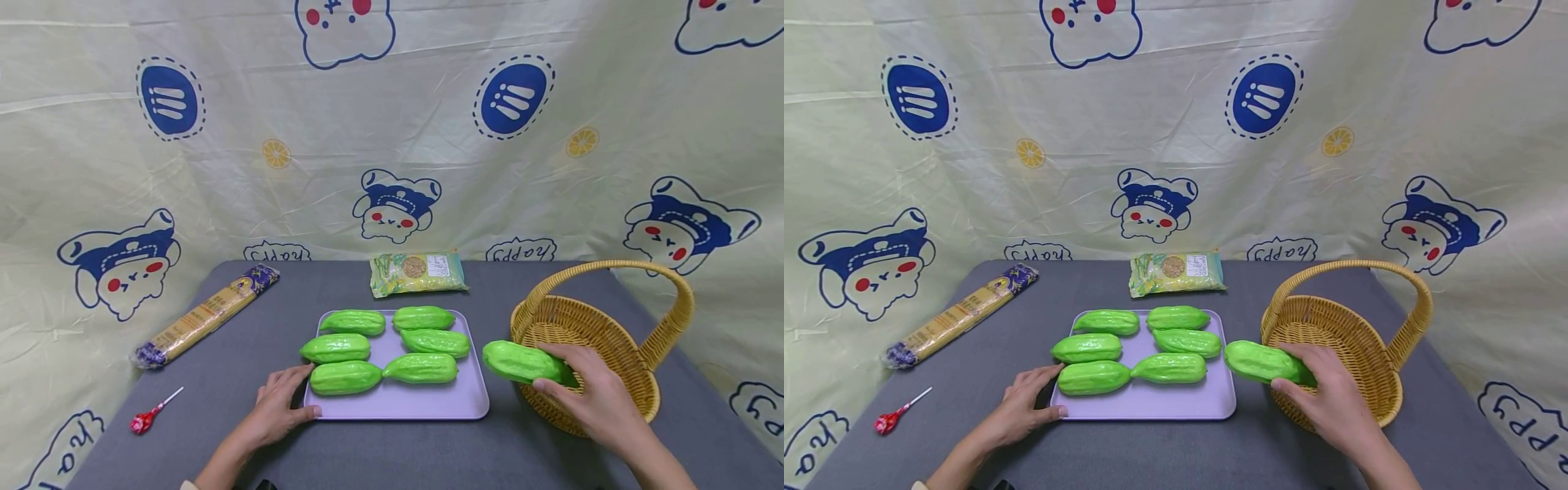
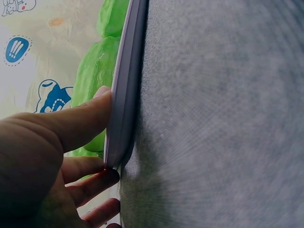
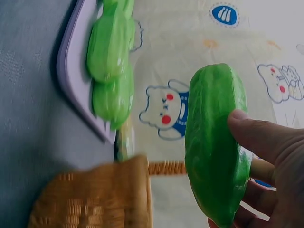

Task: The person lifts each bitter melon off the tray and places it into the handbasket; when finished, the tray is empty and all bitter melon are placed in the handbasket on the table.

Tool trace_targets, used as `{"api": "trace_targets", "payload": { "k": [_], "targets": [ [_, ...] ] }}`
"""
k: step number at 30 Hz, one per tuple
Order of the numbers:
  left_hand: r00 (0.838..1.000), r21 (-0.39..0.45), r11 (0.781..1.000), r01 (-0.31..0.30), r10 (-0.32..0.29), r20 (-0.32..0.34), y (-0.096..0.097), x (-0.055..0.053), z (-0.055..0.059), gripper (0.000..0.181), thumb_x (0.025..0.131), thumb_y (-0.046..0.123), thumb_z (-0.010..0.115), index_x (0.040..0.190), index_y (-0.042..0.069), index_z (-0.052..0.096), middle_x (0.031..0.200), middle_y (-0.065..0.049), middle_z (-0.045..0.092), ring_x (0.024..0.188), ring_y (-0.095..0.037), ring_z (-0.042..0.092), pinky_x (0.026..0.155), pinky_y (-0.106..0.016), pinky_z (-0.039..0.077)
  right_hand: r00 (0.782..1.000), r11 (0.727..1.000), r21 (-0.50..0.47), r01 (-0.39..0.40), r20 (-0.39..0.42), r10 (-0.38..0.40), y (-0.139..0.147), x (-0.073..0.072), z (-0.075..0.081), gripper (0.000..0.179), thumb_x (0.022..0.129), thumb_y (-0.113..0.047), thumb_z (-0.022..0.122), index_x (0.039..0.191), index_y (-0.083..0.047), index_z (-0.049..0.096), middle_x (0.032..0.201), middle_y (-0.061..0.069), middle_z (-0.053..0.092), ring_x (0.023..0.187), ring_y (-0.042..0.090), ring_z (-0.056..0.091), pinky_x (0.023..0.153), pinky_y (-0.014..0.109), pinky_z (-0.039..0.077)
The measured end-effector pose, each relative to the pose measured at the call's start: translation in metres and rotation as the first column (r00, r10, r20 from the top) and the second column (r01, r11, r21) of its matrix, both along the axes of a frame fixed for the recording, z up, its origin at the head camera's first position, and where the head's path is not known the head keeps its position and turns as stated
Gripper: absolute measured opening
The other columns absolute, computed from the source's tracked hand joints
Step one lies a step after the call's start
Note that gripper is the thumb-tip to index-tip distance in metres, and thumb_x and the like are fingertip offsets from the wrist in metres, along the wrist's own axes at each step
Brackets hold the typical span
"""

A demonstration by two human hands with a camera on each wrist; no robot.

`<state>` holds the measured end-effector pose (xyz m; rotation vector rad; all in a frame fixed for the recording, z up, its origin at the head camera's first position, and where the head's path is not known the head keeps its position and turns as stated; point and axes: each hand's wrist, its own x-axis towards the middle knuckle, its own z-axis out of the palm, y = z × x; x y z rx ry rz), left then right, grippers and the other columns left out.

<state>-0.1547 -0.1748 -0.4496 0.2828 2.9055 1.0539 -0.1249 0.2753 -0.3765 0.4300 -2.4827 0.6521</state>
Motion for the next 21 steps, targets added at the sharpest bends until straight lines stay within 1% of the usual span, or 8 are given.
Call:
{"api": "trace_targets", "payload": {
  "k": [2,5,7,10,12,15,18,21],
  "targets": [
    [1.0,0.006,1.0,0.001,-0.001,0.004,0.0,0.0,0.001,0.072,0.076,0.032,0.076,0.138,0.008,0.047,0.138,-0.016,0.049,0.126,-0.036,0.038,0.098,-0.058,0.026,0.999,0.999,0.017,0.027,0.018,-0.028,0.008,0.001,0.001,0.05,0.069,-0.02,0.083,0.115,-0.014,0.064,0.106,0.004,0.064,0.097,-0.012,0.036,0.076,0.016,0.033],
    [1.0,0.01,1.0,0.003,-0.003,0.006,0.0,0.001,0.001,0.072,0.076,0.032,0.076,0.138,0.008,0.047,0.139,-0.016,0.048,0.126,-0.036,0.038,0.099,-0.059,0.025,0.998,0.999,0.028,0.043,0.036,-0.044,0.019,0.0,0.002,0.05,0.07,-0.02,0.082,0.116,-0.012,0.064,0.105,0.006,0.064,0.095,-0.013,0.034,0.073,0.016,0.032],
    [1.0,0.01,1.0,0.002,-0.002,0.006,0.0,0.0,0.001,0.072,0.076,0.032,0.076,0.138,0.008,0.047,0.139,-0.016,0.048,0.126,-0.036,0.038,0.099,-0.059,0.025,0.996,0.997,0.041,0.064,0.056,-0.066,0.027,-0.001,0.003,0.05,0.071,-0.022,0.081,0.117,-0.012,0.063,0.105,0.007,0.064,0.095,-0.013,0.034,0.071,0.018,0.033],
    [1.0,0.01,1.0,0.002,-0.002,0.006,0.0,0.0,0.0,0.072,0.076,0.032,0.076,0.138,0.008,0.047,0.138,-0.016,0.048,0.126,-0.036,0.038,0.099,-0.059,0.025,0.987,0.993,0.054,0.102,0.118,-0.107,0.039,-0.003,0.003,0.05,0.075,-0.026,0.079,0.119,-0.013,0.062,0.107,0.01,0.063,0.096,-0.002,0.04,0.071,0.026,0.035],
    [1.0,0.01,1.0,0.002,-0.002,0.005,0.0,0.0,0.0,0.072,0.076,0.032,0.076,0.138,0.008,0.047,0.138,-0.016,0.048,0.126,-0.036,0.038,0.098,-0.059,0.025,0.979,0.991,0.064,0.119,0.159,-0.128,0.046,-0.005,0.002,0.05,0.077,-0.028,0.077,0.121,-0.012,0.061,0.11,0.013,0.063,0.098,0.009,0.046,0.071,0.033,0.036],
    [1.0,0.011,1.0,0.004,-0.004,0.004,0.0,0.0,0.0,0.072,0.076,0.031,0.076,0.138,0.008,0.047,0.138,-0.016,0.048,0.126,-0.036,0.037,0.098,-0.059,0.025,0.972,0.989,0.077,0.129,0.188,-0.141,0.054,-0.008,0.001,0.049,0.079,-0.029,0.076,0.121,-0.01,0.06,0.111,0.016,0.063,0.095,0.023,0.049,0.07,0.036,0.036],
    [1.0,0.006,1.0,0.006,-0.006,0.005,0.0,0.0,0.0,0.073,0.076,0.032,0.075,0.138,0.009,0.047,0.138,-0.016,0.048,0.126,-0.036,0.038,0.098,-0.058,0.025,0.97,0.986,0.095,0.135,0.193,-0.151,0.061,-0.011,0.001,0.049,0.08,-0.03,0.074,0.121,-0.008,0.06,0.11,0.017,0.062,0.093,0.025,0.049,0.07,0.037,0.035],
    [1.0,0.002,1.0,0.006,-0.006,0.009,0.0,0.0,0.0,0.072,0.076,0.033,0.076,0.138,0.009,0.047,0.139,-0.015,0.049,0.126,-0.035,0.038,0.098,-0.058,0.025,0.966,0.984,0.109,0.139,0.203,-0.159,0.068,-0.015,0.002,0.048,0.081,-0.03,0.073,0.121,-0.005,0.059,0.109,0.02,0.061,0.092,0.029,0.051,0.068,0.04,0.036]
  ]
}}
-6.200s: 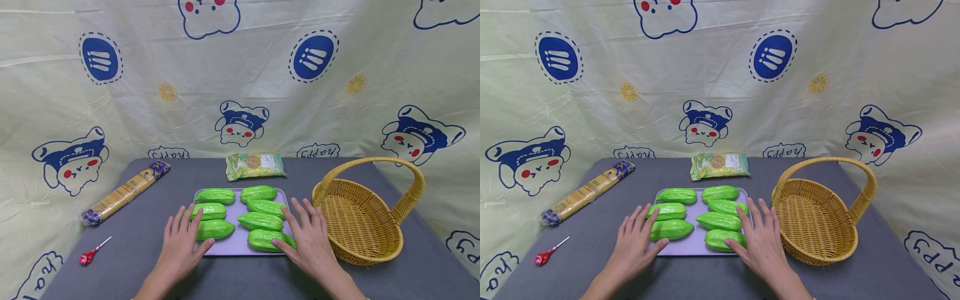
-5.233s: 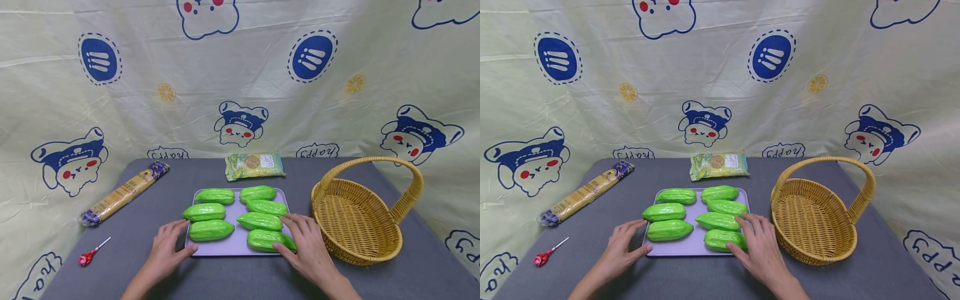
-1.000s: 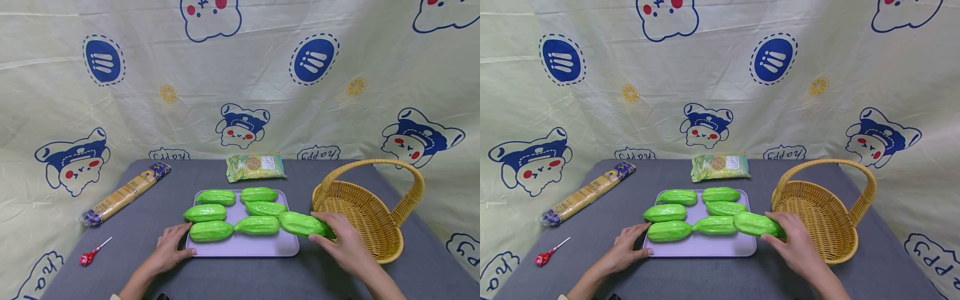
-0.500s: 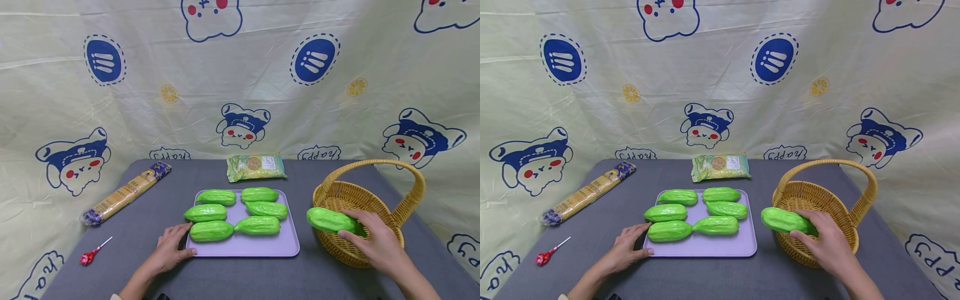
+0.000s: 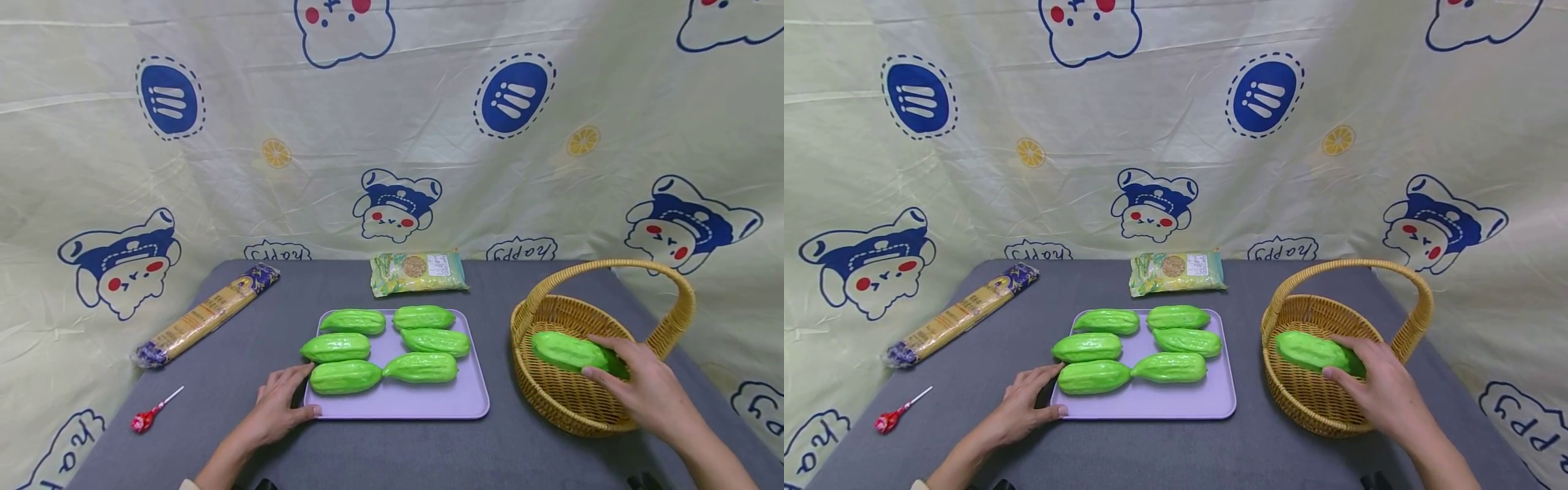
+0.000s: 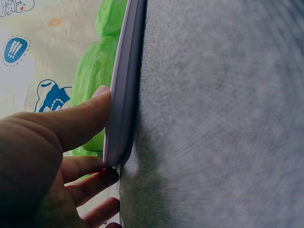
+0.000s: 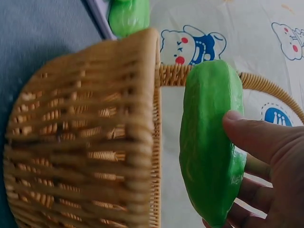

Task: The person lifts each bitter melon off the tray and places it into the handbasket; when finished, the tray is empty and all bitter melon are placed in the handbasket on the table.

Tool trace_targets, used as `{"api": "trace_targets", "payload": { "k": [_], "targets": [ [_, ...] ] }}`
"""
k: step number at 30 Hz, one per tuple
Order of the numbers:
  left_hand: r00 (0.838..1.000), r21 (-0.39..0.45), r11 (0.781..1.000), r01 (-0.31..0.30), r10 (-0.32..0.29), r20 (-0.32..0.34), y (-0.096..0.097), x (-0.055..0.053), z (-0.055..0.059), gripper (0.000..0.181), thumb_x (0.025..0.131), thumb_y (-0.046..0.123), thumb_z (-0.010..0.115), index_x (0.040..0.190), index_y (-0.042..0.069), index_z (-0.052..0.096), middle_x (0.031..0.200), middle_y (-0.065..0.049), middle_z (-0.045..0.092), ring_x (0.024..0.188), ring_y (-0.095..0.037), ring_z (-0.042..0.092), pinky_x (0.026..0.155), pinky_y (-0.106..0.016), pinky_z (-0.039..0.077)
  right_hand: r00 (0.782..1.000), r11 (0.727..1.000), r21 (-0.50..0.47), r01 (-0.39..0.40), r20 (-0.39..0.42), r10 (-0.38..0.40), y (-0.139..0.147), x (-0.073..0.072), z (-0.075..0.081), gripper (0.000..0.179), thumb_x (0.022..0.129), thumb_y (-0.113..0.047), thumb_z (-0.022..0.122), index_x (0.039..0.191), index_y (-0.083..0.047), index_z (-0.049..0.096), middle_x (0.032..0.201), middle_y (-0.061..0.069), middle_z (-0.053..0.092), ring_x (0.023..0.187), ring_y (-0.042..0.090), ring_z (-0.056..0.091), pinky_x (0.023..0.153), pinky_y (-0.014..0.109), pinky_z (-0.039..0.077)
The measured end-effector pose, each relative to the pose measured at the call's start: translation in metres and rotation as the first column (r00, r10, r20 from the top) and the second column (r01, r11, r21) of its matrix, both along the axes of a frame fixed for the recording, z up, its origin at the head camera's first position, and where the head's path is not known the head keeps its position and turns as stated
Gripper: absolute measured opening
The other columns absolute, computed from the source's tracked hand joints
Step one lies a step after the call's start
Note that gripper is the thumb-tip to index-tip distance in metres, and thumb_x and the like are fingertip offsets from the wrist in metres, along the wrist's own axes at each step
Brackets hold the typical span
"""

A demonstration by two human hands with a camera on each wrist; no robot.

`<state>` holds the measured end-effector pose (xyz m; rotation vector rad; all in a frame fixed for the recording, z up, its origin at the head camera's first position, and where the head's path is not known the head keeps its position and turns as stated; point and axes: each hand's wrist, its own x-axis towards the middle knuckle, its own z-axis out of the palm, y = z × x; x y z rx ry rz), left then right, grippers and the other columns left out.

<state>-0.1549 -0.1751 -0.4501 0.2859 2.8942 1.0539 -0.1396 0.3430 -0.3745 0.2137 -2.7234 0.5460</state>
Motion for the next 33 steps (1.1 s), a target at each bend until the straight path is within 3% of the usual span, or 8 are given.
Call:
{"api": "trace_targets", "payload": {
  "k": [9,18,28,33],
  "targets": [
    [1.0,0.004,1.0,0.002,-0.002,-0.005,0.0,-0.001,0.001,0.072,0.076,0.032,0.076,0.138,0.009,0.047,0.138,-0.015,0.049,0.126,-0.035,0.038,0.098,-0.057,0.026,0.999,0.999,0.037,-0.004,0.051,0.002,0.013,-0.017,0.006,0.052,0.085,-0.033,0.069,0.122,0.002,0.056,0.107,0.029,0.06,0.092,0.04,0.052,0.068,0.052,0.038],
    [1.0,0.0,1.0,0.002,-0.002,-0.001,0.001,-0.001,0.001,0.072,0.076,0.031,0.076,0.138,0.008,0.047,0.138,-0.016,0.049,0.126,-0.036,0.038,0.098,-0.058,0.026,0.998,0.996,0.083,-0.033,0.06,0.028,0.016,-0.036,0.015,0.054,0.085,-0.034,0.068,0.121,0.004,0.057,0.105,0.026,0.062,0.086,0.034,0.052,0.063,0.037,0.032],
    [1.0,0.003,1.0,-0.001,0.001,0.023,0.0,0.0,0.0,0.072,0.076,0.033,0.076,0.138,0.009,0.047,0.139,-0.015,0.048,0.127,-0.035,0.037,0.099,-0.058,0.025,0.979,0.997,0.079,-0.021,0.206,0.005,0.018,-0.057,0.016,0.066,0.09,-0.044,0.059,0.133,0.005,0.047,0.124,0.033,0.051,0.105,0.046,0.046,0.072,0.053,0.039],
    [1.0,0.003,1.0,-0.003,0.003,0.03,-0.001,0.0,0.0,0.073,0.076,0.033,0.076,0.138,0.01,0.047,0.139,-0.015,0.048,0.127,-0.036,0.037,0.1,-0.059,0.024,0.977,0.995,0.083,-0.046,0.212,0.028,0.023,-0.067,0.018,0.063,0.09,-0.043,0.059,0.131,0.004,0.05,0.118,0.029,0.056,0.1,0.038,0.05,0.069,0.044,0.038]
  ]
}}
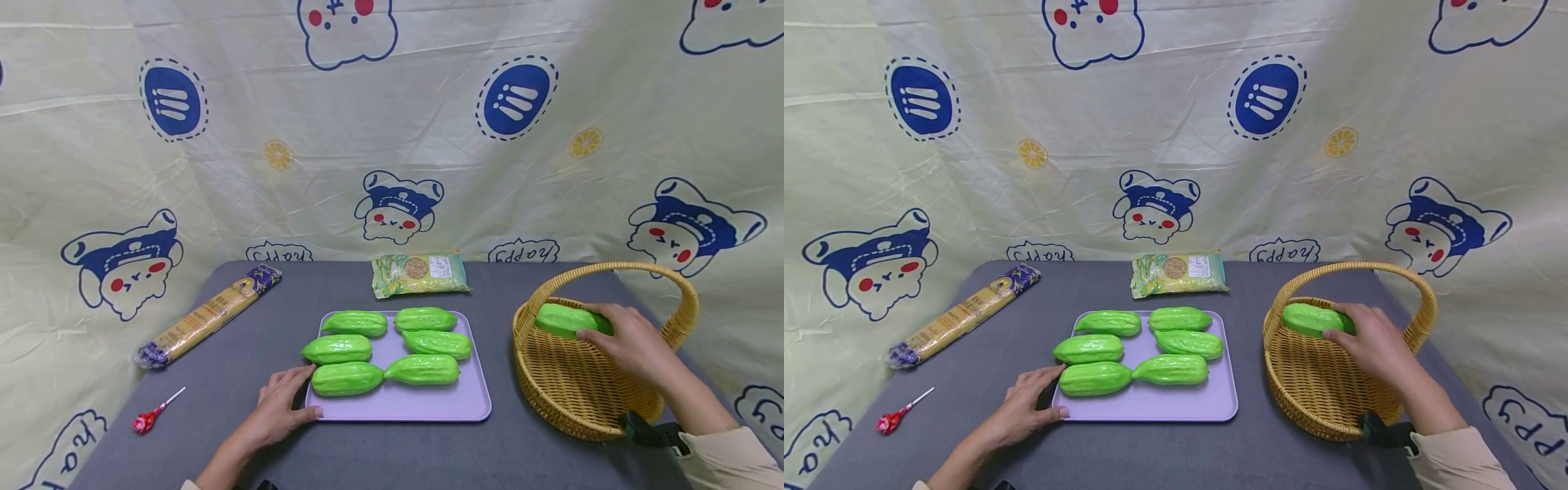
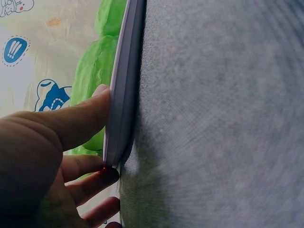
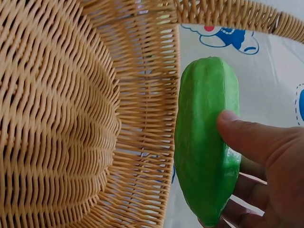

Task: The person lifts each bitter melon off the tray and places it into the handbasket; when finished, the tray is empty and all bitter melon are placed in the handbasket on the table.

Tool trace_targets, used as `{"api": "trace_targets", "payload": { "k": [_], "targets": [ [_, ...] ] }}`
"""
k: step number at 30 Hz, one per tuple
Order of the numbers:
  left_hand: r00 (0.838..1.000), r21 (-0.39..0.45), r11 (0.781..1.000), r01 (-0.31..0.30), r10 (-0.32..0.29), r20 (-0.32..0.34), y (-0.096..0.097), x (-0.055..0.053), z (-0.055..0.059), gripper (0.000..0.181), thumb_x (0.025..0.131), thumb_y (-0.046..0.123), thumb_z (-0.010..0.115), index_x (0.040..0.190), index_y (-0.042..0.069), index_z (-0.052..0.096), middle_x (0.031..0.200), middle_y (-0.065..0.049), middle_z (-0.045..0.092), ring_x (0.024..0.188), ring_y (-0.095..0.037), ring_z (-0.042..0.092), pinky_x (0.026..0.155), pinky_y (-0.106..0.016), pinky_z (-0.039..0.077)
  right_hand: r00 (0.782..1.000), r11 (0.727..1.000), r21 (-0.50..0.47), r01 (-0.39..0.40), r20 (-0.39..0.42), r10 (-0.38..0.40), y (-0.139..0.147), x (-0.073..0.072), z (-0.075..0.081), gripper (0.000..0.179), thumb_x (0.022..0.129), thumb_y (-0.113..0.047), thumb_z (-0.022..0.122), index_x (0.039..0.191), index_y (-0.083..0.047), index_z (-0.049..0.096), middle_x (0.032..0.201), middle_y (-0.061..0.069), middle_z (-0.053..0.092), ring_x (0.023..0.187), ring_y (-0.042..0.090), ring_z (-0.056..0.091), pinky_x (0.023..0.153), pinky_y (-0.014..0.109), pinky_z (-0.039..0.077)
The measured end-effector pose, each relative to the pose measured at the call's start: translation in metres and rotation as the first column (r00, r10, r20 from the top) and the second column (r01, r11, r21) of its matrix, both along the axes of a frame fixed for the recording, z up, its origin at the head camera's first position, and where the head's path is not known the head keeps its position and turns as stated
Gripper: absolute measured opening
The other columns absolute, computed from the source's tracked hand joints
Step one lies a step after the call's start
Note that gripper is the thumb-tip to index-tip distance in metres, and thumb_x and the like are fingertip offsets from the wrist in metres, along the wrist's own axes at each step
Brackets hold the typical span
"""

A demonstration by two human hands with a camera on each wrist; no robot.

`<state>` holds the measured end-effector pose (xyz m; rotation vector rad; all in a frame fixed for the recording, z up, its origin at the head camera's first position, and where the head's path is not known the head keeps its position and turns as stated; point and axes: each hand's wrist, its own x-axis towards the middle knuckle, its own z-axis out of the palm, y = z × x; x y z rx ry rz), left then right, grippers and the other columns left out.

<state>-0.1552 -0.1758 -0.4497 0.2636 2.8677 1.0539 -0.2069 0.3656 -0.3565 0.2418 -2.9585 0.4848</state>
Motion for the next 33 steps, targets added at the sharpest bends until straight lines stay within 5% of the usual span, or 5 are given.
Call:
{"api": "trace_targets", "payload": {
  "k": [4,10,26,33],
  "targets": [
    [1.0,0.003,1.0,0.0,0.0,-0.001,0.0,0.0,0.0,0.072,0.076,0.033,0.076,0.138,0.01,0.047,0.139,-0.014,0.048,0.127,-0.036,0.037,0.1,-0.059,0.024,1.0,1.0,0.01,-0.007,0.013,0.007,0.003,-0.008,0.0,0.061,0.089,-0.044,0.061,0.129,0.001,0.053,0.109,0.021,0.061,0.089,0.028,0.051,0.064,0.031,0.033],
    [1.0,-0.004,1.0,0.002,-0.002,-0.004,-0.001,-0.001,-0.002,0.073,0.076,0.035,0.075,0.139,0.011,0.047,0.139,-0.014,0.048,0.128,-0.036,0.036,0.1,-0.059,0.024,1.0,1.0,0.004,-0.014,0.025,0.014,0.007,-0.016,-0.006,0.06,0.089,-0.042,0.062,0.127,0.003,0.053,0.109,0.024,0.059,0.087,0.027,0.052,0.063,0.029,0.034],
    [1.0,-0.01,1.0,-0.003,0.003,-0.026,0.0,-0.002,-0.002,0.072,0.076,0.033,0.076,0.138,0.01,0.048,0.138,-0.014,0.049,0.127,-0.035,0.038,0.099,-0.057,0.026,0.998,0.998,0.042,-0.05,0.036,0.049,0.018,-0.039,-0.024,0.054,0.086,-0.034,0.067,0.121,0.006,0.057,0.107,0.026,0.062,0.087,0.03,0.057,0.065,0.033,0.038],
    [0.999,-0.008,1.0,-0.004,0.004,-0.044,0.001,-0.001,-0.002,0.071,0.076,0.032,0.076,0.137,0.009,0.048,0.137,-0.014,0.05,0.126,-0.035,0.038,0.098,-0.057,0.026,0.998,0.997,0.048,-0.055,0.039,0.053,0.018,-0.042,-0.035,0.049,0.085,-0.032,0.069,0.117,0.004,0.059,0.107,0.026,0.062,0.091,0.036,0.058,0.071,0.047,0.043]
  ]
}}
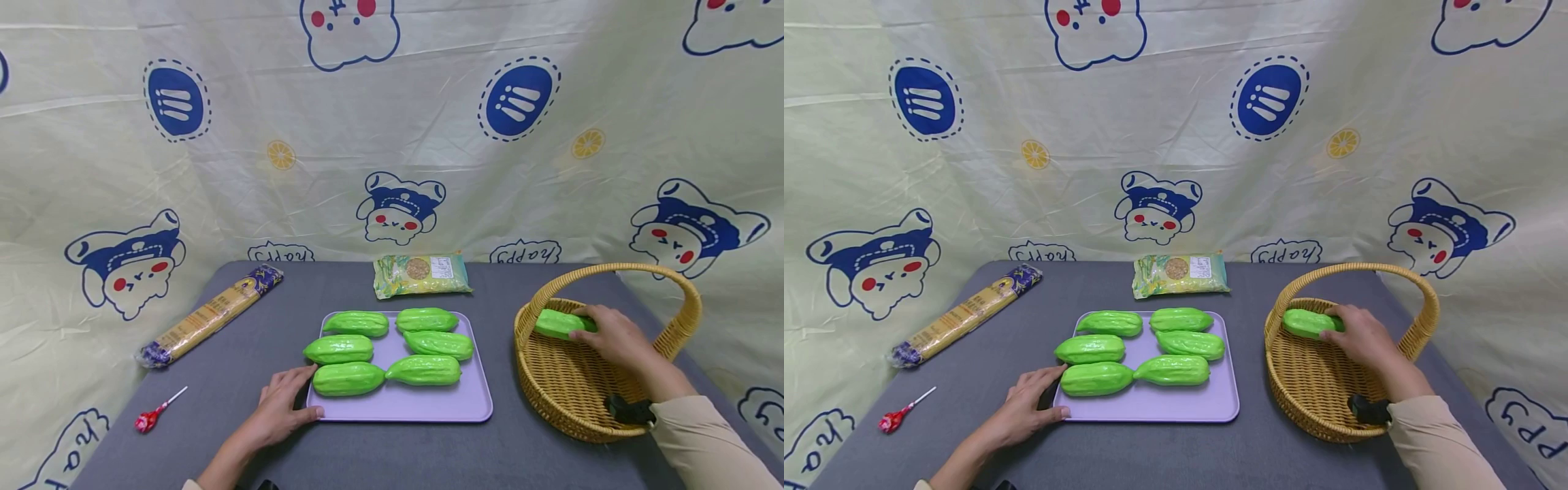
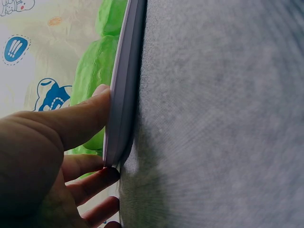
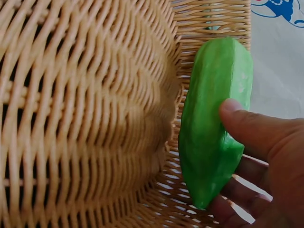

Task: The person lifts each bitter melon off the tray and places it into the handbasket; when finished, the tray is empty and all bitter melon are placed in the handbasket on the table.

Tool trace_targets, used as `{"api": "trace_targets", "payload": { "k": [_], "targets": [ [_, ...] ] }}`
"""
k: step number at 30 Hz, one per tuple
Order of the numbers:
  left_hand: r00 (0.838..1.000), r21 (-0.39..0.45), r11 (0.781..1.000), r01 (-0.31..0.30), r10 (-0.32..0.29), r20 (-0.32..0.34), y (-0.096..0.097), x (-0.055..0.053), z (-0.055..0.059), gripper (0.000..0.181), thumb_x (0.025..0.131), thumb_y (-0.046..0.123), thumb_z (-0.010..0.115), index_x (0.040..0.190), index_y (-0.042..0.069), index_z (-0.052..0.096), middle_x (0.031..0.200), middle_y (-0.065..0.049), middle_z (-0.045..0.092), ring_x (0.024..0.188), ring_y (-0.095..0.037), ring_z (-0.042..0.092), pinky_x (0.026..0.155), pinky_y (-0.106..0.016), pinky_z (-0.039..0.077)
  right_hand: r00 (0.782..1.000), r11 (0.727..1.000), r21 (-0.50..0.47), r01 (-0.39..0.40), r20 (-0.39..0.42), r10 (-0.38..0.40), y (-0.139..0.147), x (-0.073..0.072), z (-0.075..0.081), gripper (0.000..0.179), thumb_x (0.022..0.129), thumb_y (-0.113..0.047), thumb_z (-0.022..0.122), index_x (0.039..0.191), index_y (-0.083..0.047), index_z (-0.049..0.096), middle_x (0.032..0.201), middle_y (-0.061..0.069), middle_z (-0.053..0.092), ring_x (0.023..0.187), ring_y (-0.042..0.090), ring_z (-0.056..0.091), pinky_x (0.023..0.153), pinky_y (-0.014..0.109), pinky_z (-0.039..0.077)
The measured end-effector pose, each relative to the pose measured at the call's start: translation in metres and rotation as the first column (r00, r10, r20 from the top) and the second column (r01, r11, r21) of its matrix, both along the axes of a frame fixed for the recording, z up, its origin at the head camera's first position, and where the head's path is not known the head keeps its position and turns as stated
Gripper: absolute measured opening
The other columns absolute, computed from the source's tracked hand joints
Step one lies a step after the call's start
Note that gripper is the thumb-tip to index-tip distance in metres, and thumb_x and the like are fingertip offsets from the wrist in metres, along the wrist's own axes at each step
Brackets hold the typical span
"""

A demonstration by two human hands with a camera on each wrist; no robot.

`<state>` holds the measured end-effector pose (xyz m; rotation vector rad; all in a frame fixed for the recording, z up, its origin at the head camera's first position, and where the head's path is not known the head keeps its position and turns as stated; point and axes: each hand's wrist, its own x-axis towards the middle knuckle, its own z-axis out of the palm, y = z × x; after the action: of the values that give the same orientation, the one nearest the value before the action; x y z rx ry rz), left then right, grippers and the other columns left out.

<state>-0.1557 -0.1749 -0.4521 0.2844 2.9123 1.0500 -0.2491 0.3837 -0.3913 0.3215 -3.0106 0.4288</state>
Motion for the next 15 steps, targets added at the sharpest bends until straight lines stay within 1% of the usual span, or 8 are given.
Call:
{"api": "trace_targets", "payload": {
  "k": [2,7,10,13,15],
  "targets": [
    [1.0,0.0,1.0,0.001,-0.001,-0.01,0.0,0.0,0.0,0.072,0.075,0.032,0.076,0.137,0.009,0.048,0.137,-0.014,0.05,0.126,-0.035,0.038,0.098,-0.056,0.026,1.0,1.0,0.001,-0.001,0.008,0.001,0.0,0.0,-0.003,0.049,0.085,-0.031,0.068,0.118,0.004,0.059,0.109,0.027,0.061,0.093,0.037,0.058,0.072,0.049,0.043],
    [1.0,-0.002,1.0,0.005,-0.005,-0.026,0.0,0.001,-0.001,0.072,0.075,0.032,0.076,0.137,0.009,0.048,0.136,-0.014,0.051,0.125,-0.034,0.039,0.097,-0.056,0.027,1.0,1.0,0.008,-0.01,0.003,0.01,0.002,-0.002,-0.008,0.047,0.084,-0.028,0.069,0.117,0.004,0.059,0.106,0.025,0.063,0.09,0.033,0.059,0.071,0.047,0.044],
    [0.999,-0.004,1.0,0.005,-0.005,-0.031,-0.001,0.001,-0.001,0.071,0.075,0.032,0.076,0.137,0.009,0.048,0.136,-0.014,0.051,0.124,-0.034,0.039,0.096,-0.055,0.027,1.0,1.0,0.013,-0.017,-0.007,0.017,0.002,-0.003,-0.01,0.047,0.083,-0.027,0.07,0.116,0.005,0.059,0.107,0.025,0.063,0.092,0.037,0.058,0.074,0.051,0.044],
    [0.999,-0.005,1.0,0.005,-0.005,-0.032,-0.001,0.001,-0.001,0.072,0.075,0.032,0.076,0.137,0.009,0.048,0.136,-0.014,0.051,0.124,-0.034,0.039,0.096,-0.055,0.027,1.0,1.0,0.023,-0.016,-0.006,0.016,0.002,-0.002,-0.013,0.049,0.083,-0.027,0.07,0.118,0.005,0.058,0.113,0.028,0.061,0.097,0.043,0.054,0.078,0.056,0.041],
    [1.0,-0.004,1.0,0.005,-0.005,-0.028,-0.001,0.001,-0.001,0.072,0.075,0.032,0.076,0.137,0.009,0.048,0.136,-0.014,0.051,0.124,-0.034,0.039,0.096,-0.055,0.027,1.0,0.999,0.031,-0.011,-0.007,0.012,0.001,-0.001,-0.014,0.05,0.083,-0.026,0.069,0.12,0.005,0.057,0.116,0.029,0.059,0.099,0.044,0.053,0.078,0.056,0.04]
  ]
}}
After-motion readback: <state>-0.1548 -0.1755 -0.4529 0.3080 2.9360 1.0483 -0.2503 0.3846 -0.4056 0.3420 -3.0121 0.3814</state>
